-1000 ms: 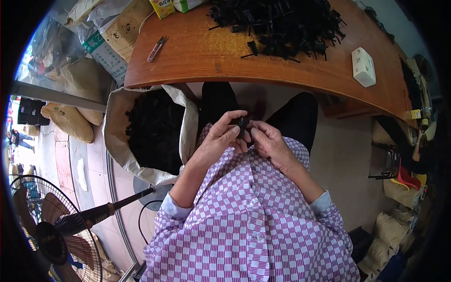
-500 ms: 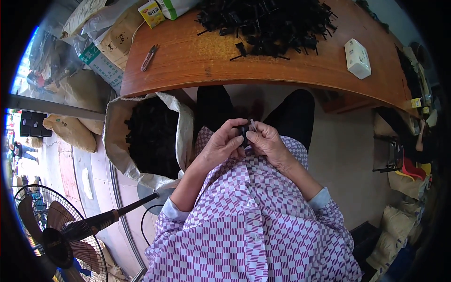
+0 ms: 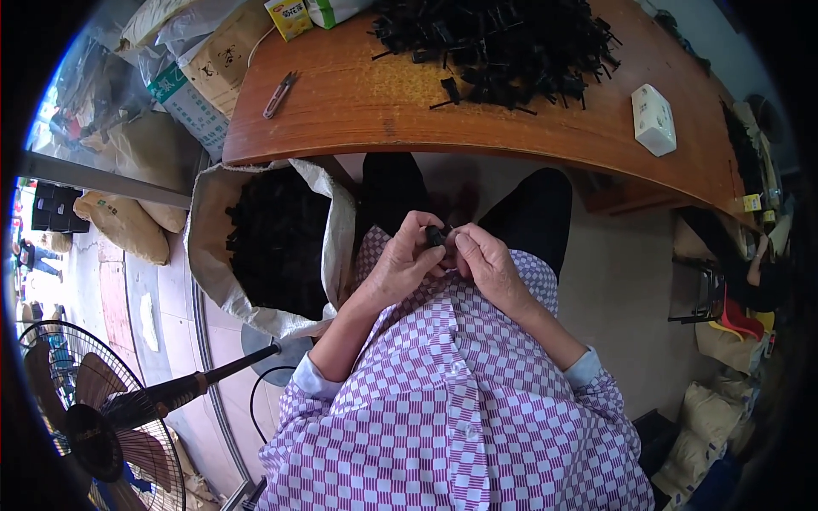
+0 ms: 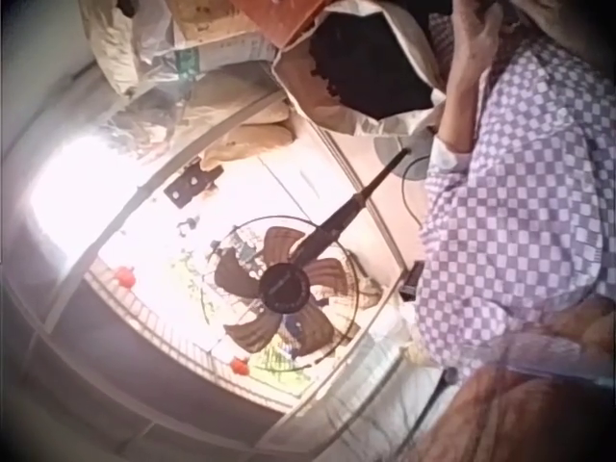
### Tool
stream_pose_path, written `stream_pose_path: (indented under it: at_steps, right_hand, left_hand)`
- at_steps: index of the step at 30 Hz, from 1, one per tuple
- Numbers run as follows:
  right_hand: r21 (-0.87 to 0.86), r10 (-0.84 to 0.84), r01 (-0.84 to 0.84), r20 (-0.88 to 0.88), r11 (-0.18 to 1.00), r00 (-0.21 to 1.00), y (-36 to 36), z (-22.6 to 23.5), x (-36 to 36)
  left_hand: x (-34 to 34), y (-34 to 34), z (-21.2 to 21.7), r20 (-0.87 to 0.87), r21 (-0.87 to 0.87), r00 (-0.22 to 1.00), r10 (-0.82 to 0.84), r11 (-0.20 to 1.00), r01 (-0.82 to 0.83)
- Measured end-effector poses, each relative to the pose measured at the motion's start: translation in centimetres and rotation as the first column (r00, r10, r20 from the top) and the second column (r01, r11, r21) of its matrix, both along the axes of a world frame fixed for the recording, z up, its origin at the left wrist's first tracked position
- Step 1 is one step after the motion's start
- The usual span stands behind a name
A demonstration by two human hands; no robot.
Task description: Dumping small black plastic components from a paper bag onto a table and inspecting them individually.
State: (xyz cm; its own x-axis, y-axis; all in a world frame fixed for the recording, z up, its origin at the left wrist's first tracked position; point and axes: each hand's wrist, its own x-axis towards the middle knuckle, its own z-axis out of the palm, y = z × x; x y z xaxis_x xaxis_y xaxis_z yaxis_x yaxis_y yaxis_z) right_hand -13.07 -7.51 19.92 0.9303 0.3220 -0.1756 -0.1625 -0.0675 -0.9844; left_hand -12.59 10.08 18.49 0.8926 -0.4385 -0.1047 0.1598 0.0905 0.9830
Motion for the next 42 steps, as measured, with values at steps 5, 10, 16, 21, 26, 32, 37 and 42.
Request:
stream_pose_path:
  at_steps: [5,10,16,21,26,32,37,42]
  right_hand:
    - [-0.074,0.073,-0.077,-0.047,0.994,0.996,0.2,1.0,0.3]
    - [-0.074,0.078,-0.076,0.024,0.994,0.997,0.6,0.5,0.3]
    - [-0.059,0.068,-0.065,0.053,0.996,0.996,0.9,-0.1,0.2]
    - [-0.109,0.074,-0.068,0.058,0.992,0.996,1.0,-0.3,0.1]
    - [-0.162,0.059,-0.043,0.095,0.986,0.994,1.0,-0.6,0.0]
    - [-0.188,0.066,-0.043,0.119,0.981,0.991,1.0,-0.7,0.1]
    - [-0.215,0.064,-0.041,0.100,0.976,0.993,0.9,-0.4,0.0]
    - [-0.219,0.078,-0.061,0.071,0.974,0.994,0.9,0.0,-0.1]
  left_hand:
    - [0.0,0.1,-0.3,0.022,-0.055,0.999,0.049,0.997,-0.047]
    - [0.1,0.3,-0.2,0.015,-0.062,0.997,0.075,0.995,-0.073]
    - [0.1,0.2,-1.0,0.072,0.018,0.994,0.082,0.996,-0.084]
    - [-0.1,0.2,-0.9,0.087,0.043,0.992,0.086,0.995,-0.090]
    - [-0.2,0.1,-0.6,0.100,0.034,0.988,0.119,0.992,-0.123]
    - [-0.3,0.1,-0.3,0.043,0.128,0.995,0.085,0.988,-0.089]
    - [-0.1,0.0,0.0,-0.007,0.067,0.998,0.065,0.996,-0.064]
    - [-0.2,0.0,-0.1,-0.017,0.043,0.998,0.067,0.997,-0.066]
